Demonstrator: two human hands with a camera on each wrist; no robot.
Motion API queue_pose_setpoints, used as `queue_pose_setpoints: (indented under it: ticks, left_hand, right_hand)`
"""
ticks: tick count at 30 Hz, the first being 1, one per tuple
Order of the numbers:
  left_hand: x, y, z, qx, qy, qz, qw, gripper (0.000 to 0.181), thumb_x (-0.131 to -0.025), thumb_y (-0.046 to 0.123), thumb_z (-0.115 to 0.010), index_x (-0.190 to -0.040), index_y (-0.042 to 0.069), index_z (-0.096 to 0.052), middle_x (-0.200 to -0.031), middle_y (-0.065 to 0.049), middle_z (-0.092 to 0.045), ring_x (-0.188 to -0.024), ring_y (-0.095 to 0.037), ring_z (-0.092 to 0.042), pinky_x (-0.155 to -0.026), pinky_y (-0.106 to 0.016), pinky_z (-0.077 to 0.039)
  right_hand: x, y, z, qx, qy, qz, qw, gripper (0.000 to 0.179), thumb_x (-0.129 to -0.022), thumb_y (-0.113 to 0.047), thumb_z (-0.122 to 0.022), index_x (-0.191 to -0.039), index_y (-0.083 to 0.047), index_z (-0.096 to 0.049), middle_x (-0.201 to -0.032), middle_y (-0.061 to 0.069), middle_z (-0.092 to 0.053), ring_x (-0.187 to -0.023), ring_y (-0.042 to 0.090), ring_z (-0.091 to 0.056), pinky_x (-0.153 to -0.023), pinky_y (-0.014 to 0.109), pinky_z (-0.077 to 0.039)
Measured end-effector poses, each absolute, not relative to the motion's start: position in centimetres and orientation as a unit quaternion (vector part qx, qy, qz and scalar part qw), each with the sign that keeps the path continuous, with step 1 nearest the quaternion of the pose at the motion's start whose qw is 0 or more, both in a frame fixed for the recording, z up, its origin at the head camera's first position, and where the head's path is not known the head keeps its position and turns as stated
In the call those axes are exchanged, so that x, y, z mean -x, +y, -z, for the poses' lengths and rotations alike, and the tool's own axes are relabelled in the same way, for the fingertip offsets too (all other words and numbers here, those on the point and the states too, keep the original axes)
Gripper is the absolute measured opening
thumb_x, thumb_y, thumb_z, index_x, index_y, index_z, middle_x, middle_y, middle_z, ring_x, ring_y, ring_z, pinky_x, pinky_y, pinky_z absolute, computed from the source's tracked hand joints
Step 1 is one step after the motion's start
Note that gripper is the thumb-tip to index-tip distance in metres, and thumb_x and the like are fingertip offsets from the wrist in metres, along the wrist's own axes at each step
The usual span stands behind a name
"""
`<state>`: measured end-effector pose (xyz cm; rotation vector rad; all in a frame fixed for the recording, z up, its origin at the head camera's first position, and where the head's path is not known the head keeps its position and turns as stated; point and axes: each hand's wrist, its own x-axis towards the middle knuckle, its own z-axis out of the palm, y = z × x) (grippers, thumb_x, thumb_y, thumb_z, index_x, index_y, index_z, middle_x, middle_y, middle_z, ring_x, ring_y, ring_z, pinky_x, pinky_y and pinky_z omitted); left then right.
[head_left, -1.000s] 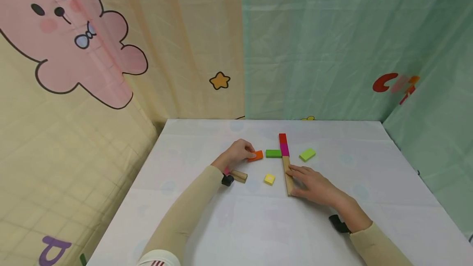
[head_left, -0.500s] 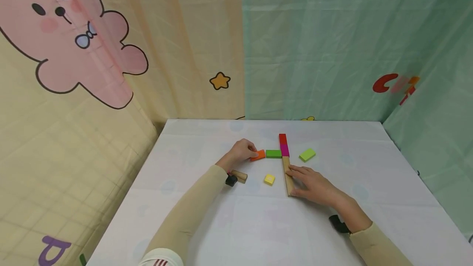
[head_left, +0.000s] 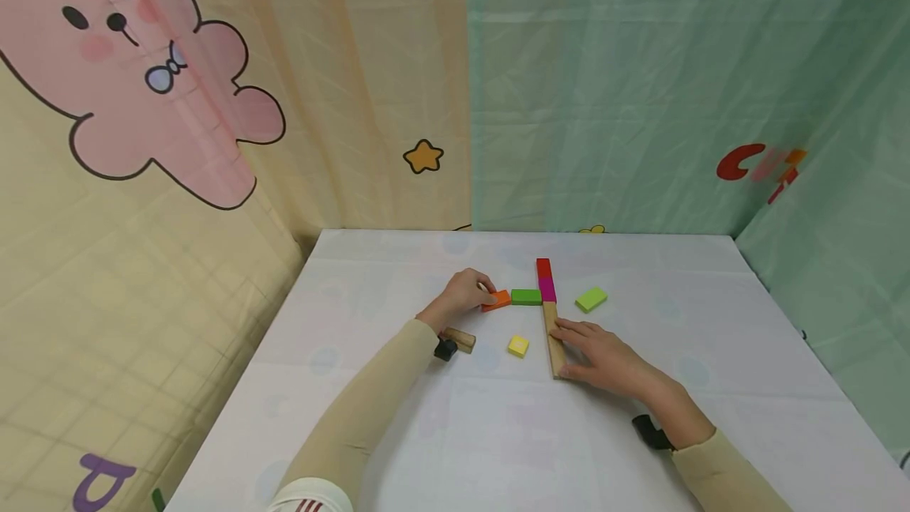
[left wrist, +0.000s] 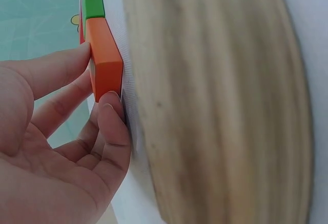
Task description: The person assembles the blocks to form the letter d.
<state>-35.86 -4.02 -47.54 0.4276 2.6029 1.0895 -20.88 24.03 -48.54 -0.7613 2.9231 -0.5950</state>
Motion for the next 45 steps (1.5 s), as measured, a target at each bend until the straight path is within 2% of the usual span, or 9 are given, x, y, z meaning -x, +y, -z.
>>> queue_pose_setpoints:
  ticks: [28, 37, 45]
  left_hand:
    - [35.8, -4.1, 47.5, -0.153, 0.899, -0.381, 0.152, 0.014, -0.090, 0.018, -0.076, -0.103, 0.012, -0.077, -0.086, -0.002, -0.068, -0.071, -0.016, -0.057, -0.061, -0.026, -0.046]
    - [35.5, -4.8, 46.5, -0.151, 0.884, -0.401, 0.186, 0.015, -0.092, 0.019, -0.074, -0.105, 0.012, -0.076, -0.100, -0.003, -0.066, -0.083, -0.019, -0.056, -0.070, -0.029, -0.046]
    - [35.7, -5.4, 45.3, -0.176, 0.901, -0.356, 0.175, 0.022, -0.094, 0.026, -0.073, -0.112, 0.014, -0.075, -0.101, -0.003, -0.065, -0.084, -0.023, -0.061, -0.070, -0.030, -0.051]
  right_hand:
    - [21.0, 24.1, 48.7, 0.244, 0.950, 0.192, 0.032, 0.069, -0.090, -0.042, -0.075, -0.148, -0.012, -0.052, -0.157, 0.011, -0.040, -0.141, 0.039, -0.037, -0.105, 0.063, -0.036]
    - [20.8, 24.0, 48.6, 0.250, 0.948, 0.195, 0.034, 0.070, -0.090, -0.041, -0.075, -0.148, -0.010, -0.051, -0.157, 0.012, -0.040, -0.140, 0.040, -0.037, -0.105, 0.063, -0.036]
    - [20.8, 24.0, 48.6, 0.245, 0.950, 0.189, 0.034, 0.071, -0.090, -0.043, -0.075, -0.148, -0.011, -0.051, -0.157, 0.012, -0.039, -0.140, 0.041, -0.037, -0.106, 0.063, -0.036]
